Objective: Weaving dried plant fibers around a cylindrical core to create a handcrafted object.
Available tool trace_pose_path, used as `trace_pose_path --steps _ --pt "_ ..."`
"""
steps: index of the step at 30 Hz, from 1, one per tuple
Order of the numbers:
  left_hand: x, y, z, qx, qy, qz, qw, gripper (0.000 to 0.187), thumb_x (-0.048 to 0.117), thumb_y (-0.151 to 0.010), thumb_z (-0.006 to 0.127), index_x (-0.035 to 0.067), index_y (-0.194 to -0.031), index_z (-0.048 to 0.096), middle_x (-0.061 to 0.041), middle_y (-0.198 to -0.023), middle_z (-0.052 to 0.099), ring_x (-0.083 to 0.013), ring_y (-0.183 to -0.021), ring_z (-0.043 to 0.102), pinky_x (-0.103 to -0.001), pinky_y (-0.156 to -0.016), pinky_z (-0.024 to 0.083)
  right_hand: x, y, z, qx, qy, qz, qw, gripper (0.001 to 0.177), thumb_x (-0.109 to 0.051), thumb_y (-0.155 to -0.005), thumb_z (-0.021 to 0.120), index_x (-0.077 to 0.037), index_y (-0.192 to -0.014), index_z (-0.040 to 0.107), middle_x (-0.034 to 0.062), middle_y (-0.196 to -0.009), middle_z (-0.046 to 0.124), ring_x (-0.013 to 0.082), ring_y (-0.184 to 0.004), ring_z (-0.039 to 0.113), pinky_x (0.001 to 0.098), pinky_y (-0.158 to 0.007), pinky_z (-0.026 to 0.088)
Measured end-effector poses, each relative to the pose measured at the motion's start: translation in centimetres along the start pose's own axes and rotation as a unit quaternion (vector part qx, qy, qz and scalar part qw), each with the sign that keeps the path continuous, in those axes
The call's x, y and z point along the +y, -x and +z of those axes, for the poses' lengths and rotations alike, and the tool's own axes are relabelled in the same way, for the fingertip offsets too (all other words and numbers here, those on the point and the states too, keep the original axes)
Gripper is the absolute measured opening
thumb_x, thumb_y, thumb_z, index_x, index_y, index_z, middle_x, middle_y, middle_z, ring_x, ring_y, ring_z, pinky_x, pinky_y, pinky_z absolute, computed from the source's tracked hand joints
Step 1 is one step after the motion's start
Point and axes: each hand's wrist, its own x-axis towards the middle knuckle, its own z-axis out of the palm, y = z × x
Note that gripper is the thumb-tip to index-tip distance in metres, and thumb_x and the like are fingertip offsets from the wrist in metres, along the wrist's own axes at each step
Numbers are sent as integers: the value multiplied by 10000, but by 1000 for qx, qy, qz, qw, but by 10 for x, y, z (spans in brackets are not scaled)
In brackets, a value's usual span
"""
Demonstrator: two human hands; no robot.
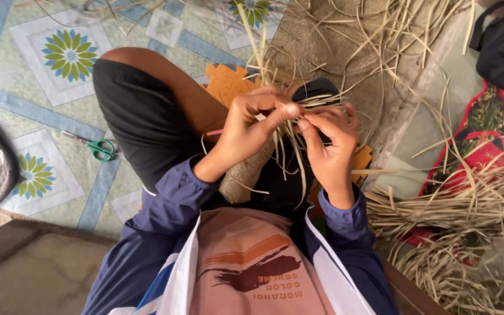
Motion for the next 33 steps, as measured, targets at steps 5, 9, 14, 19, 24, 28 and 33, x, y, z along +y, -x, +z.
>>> trace_pose_path --steps 5,9,14,19,24,28,33 --pt "-21 12 -5 5 -4 -6 1000 101 135 -860 857 69 -861 781 -57 -769 703 -119 -672 632 -228 -591 496 -5 -2 -9 -27 -22 36 999 26 -48 -969 775 -58 -987 790 6 -879 774 204 -1011 727 359 -1175 235" --pt "-43 22 0 -12 112 -68 991 102 105 -877 845 46 -836 773 -56 -745 695 -78 -692 612 -204 -596 468 4 4 -7 -37 -30 63 997 78 -72 -985 776 -85 -909 763 -11 -808 741 173 -965 729 331 -1185 246" --pt "-43 24 -8 -16 109 -86 990 103 112 -890 831 43 -838 774 -50 -736 693 -78 -685 612 -196 -596 472 1 0 -5 -67 -2 70 995 109 -115 -992 780 -104 -897 728 -6 -795 717 177 -919 724 349 -1171 248" --pt "-28 28 -30 -6 -29 -45 999 143 145 -862 852 32 -879 768 -116 -774 716 -179 -696 672 -281 -610 508 9 -3 0 -89 -31 83 992 104 -44 -978 760 -52 -880 728 53 -781 698 255 -811 709 372 -978 466" --pt "-60 53 -53 -20 -465 149 873 153 299 -982 729 148 -976 714 -24 -920 673 -239 -860 635 -329 -696 487 6 -12 7 -158 108 43 981 124 -76 -869 766 -99 -829 651 26 -1039 693 265 -961 699 399 -960 426" --pt "-69 57 -57 -36 -443 123 887 114 252 -1015 671 143 -1025 702 -23 -915 657 -248 -866 638 -338 -687 478 19 -8 15 -173 128 63 975 149 -74 -842 754 -110 -781 623 5 -1065 737 262 -993 710 398 -965 398" --pt "-66 53 -63 -52 -380 69 921 111 78 -1001 645 133 -1023 738 -46 -871 636 -303 -775 648 -364 -653 504 39 -9 18 -211 25 108 971 117 -49 -834 711 -91 -771 622 71 -1019 792 335 -968 730 394 -853 500"
